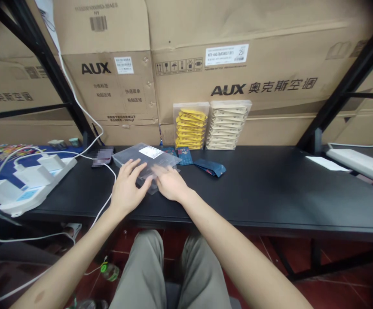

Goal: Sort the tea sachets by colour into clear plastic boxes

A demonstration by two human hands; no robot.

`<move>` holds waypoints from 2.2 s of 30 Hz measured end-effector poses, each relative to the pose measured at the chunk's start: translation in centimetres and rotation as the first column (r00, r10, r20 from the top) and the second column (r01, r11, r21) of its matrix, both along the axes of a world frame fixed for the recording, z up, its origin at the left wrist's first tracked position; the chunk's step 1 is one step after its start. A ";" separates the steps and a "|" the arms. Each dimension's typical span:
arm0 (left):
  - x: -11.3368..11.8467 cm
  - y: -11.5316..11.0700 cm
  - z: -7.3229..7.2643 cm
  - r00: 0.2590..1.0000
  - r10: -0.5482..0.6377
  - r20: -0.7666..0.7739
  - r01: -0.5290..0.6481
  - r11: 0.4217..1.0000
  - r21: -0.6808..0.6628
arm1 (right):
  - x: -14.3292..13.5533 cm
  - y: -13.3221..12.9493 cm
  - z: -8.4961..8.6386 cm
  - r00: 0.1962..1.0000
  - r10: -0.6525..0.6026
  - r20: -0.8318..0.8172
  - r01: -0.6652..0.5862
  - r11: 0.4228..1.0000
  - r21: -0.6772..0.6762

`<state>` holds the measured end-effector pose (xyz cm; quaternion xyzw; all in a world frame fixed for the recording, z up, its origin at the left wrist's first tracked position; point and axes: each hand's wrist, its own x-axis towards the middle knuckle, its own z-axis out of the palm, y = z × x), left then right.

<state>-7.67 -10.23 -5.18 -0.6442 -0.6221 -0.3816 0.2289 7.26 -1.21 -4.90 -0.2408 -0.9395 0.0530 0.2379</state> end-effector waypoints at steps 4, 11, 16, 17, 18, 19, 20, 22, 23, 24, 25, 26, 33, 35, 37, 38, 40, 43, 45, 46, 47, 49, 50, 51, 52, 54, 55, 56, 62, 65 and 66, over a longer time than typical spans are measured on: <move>-0.1 0.5 -0.3 0.999 0.031 0.028 -0.028 0.994 -0.102 | 0.6 -0.6 0.6 0.998 -0.009 -0.063 0.009 1.000 0.001; 0.3 -0.2 0.3 0.995 0.068 0.069 -0.061 0.994 -0.095 | 2.7 -0.3 2.4 0.903 -0.323 -0.283 0.328 0.944 -0.029; 0.3 -0.1 0.2 0.994 0.077 0.074 -0.072 0.995 -0.073 | 3.3 2.7 2.3 0.739 -0.544 -0.398 0.558 0.825 -0.090; 0.3 -0.1 0.2 0.994 0.078 0.073 -0.073 0.995 -0.073 | 3.3 3.4 2.1 0.734 -0.565 -0.377 0.585 0.808 -0.073; 0.2 -0.1 0.2 0.994 0.080 0.072 -0.075 0.995 -0.073 | 3.3 4.1 1.8 0.755 -0.567 -0.331 0.590 0.807 -0.037; 0.2 -0.1 0.1 0.994 0.081 0.073 -0.076 0.994 -0.072 | 3.2 4.7 1.5 0.792 -0.553 -0.259 0.573 0.820 0.004; 0.2 -0.1 0.1 0.994 0.082 0.074 -0.077 0.994 -0.072 | 3.2 5.1 1.3 0.829 -0.532 -0.172 0.546 0.837 0.039; 0.2 -0.2 0.1 0.994 0.083 0.074 -0.078 0.995 -0.070 | 3.0 5.7 0.9 0.862 -0.507 0.003 0.506 0.860 0.066; 0.2 -0.4 0.1 0.994 0.083 0.071 -0.079 0.995 -0.065 | 2.9 5.7 0.9 0.854 -0.515 0.068 0.511 0.857 0.068; 0.2 -0.5 0.1 0.994 0.084 0.067 -0.080 0.995 -0.056 | 2.7 5.6 0.9 0.835 -0.538 0.113 0.533 0.843 0.074; 0.3 -0.7 0.0 0.994 0.085 0.061 -0.083 0.996 -0.045 | 2.6 5.4 1.0 0.811 -0.568 0.140 0.562 0.823 0.084; 0.3 -0.9 0.0 0.995 0.088 0.052 -0.086 0.996 -0.032 | 2.6 5.1 1.1 0.789 -0.595 0.153 0.588 0.803 0.096; 0.8 -1.7 -0.2 0.990 0.116 -0.085 -0.106 0.988 0.108 | 2.7 5.0 1.1 0.754 -0.643 0.134 0.639 0.765 0.077; 0.8 -1.7 -0.1 0.987 0.124 -0.101 -0.111 0.986 0.126 | 2.7 5.5 1.0 0.753 -0.649 0.111 0.648 0.760 0.048; 0.8 -1.6 -0.1 0.987 0.122 -0.103 -0.108 0.986 0.129 | 2.7 5.9 1.0 0.742 -0.662 0.106 0.662 0.749 0.037; 0.8 -1.6 0.0 0.988 0.118 -0.103 -0.103 0.986 0.133 | 2.7 6.1 1.0 0.734 -0.670 0.110 0.670 0.741 0.040; 0.7 -1.6 0.0 0.988 0.109 -0.110 -0.092 0.984 0.150 | 2.6 6.1 1.2 0.719 -0.685 0.119 0.683 0.728 0.061; 0.6 -1.6 -0.1 0.988 0.106 -0.113 -0.085 0.981 0.173 | 2.5 5.7 1.5 0.696 -0.706 0.129 0.698 0.708 0.111; 0.6 -1.5 -0.1 0.988 0.105 -0.114 -0.084 0.981 0.174 | 2.5 5.2 1.7 0.678 -0.721 0.143 0.708 0.693 0.140; 0.6 -1.5 0.0 0.987 0.106 -0.117 -0.085 0.981 0.172 | 2.5 4.9 1.8 0.670 -0.727 0.150 0.712 0.686 0.150; 0.5 -1.5 0.0 0.987 0.108 -0.121 -0.087 0.981 0.172 | 2.5 4.7 1.9 0.662 -0.734 0.154 0.718 0.679 0.154; 0.5 -1.5 0.0 0.984 0.115 -0.137 -0.092 0.981 0.170 | 2.7 4.4 2.1 0.645 -0.748 0.155 0.733 0.663 0.151; 0.5 -1.5 0.0 0.982 0.120 -0.144 -0.095 0.981 0.169 | 2.7 4.3 2.1 0.638 -0.755 0.150 0.740 0.655 0.152; 0.5 -1.6 0.1 0.981 0.123 -0.152 -0.097 0.981 0.169 | 2.8 4.2 2.2 0.632 -0.761 0.144 0.746 0.648 0.154; 0.5 -1.6 0.1 0.979 0.125 -0.158 -0.098 0.981 0.166 | 3.0 4.1 2.3 0.631 -0.764 0.139 0.748 0.646 0.154; 0.6 -1.7 0.1 0.977 0.126 -0.169 -0.098 0.982 0.161 | 3.2 4.1 2.4 0.638 -0.759 0.130 0.745 0.651 0.146; 0.6 -1.7 0.2 0.977 0.126 -0.173 -0.098 0.982 0.160 | 3.3 4.0 2.5 0.642 -0.756 0.130 0.743 0.655 0.136; 0.6 -1.7 0.2 0.977 0.125 -0.175 -0.097 0.982 0.160 | 3.5 4.0 2.6 0.645 -0.753 0.132 0.743 0.658 0.124; 0.5 -1.6 0.1 0.977 0.125 -0.174 -0.093 0.979 0.181 | 4.4 3.6 2.9 0.677 -0.711 0.190 0.712 0.698 0.073; 0.4 -1.6 0.1 0.980 0.118 -0.163 -0.085 0.977 0.197 | 4.7 3.5 3.0 0.689 -0.703 0.175 0.707 0.705 0.050; 0.5 -1.7 0.0 0.980 0.115 -0.159 -0.082 0.977 0.199 | 4.8 3.4 3.0 0.692 -0.702 0.166 0.707 0.706 0.041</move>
